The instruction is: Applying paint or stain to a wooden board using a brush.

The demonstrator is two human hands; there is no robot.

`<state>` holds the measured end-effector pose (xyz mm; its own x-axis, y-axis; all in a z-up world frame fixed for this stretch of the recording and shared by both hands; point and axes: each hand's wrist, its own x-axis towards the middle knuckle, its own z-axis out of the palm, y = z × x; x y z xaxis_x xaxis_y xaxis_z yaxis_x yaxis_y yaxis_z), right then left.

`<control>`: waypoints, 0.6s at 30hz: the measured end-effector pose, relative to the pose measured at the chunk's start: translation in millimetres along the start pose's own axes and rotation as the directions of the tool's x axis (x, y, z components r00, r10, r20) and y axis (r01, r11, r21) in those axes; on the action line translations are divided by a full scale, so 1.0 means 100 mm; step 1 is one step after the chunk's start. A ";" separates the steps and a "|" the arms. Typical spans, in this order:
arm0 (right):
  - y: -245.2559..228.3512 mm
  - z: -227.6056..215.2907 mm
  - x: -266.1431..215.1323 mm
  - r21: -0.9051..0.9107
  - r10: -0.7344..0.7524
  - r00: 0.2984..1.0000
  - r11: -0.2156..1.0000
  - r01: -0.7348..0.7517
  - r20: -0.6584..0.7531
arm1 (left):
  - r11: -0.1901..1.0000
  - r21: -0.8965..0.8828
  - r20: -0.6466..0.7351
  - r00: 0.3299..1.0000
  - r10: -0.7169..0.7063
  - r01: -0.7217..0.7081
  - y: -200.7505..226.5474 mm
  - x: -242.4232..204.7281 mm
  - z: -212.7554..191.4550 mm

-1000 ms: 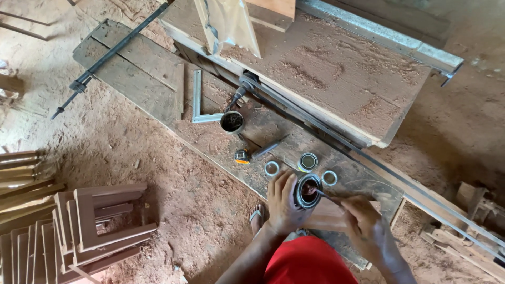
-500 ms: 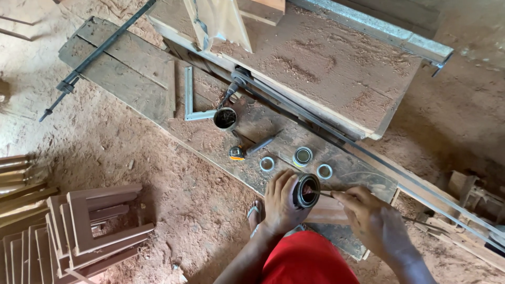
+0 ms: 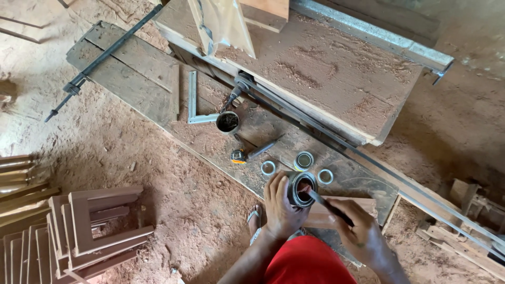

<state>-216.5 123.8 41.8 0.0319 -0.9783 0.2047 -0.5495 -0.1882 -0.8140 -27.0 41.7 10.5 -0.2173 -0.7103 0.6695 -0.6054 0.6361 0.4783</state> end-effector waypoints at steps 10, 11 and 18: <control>-0.05 -0.10 0.03 -0.198 0.033 0.996 0.979 -0.049 -0.082 | 0.999 0.028 0.044 0.999 -0.016 0.014 0.09 0.07 -0.10; -0.04 -0.12 0.03 -0.239 0.043 0.997 0.969 -0.059 -0.068 | 0.998 0.060 0.026 1.000 0.005 -0.007 0.10 0.08 -0.11; -0.14 -0.11 0.12 -0.033 0.128 0.991 0.991 -0.127 0.041 | 0.997 0.065 0.011 0.999 0.042 -0.042 0.12 0.13 -0.14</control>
<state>-218.2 115.3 61.6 -0.0043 -0.9971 0.0761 -0.5764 -0.0597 -0.8150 -26.2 44.8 33.1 -0.2510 -0.6866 0.6823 -0.6440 0.6447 0.4119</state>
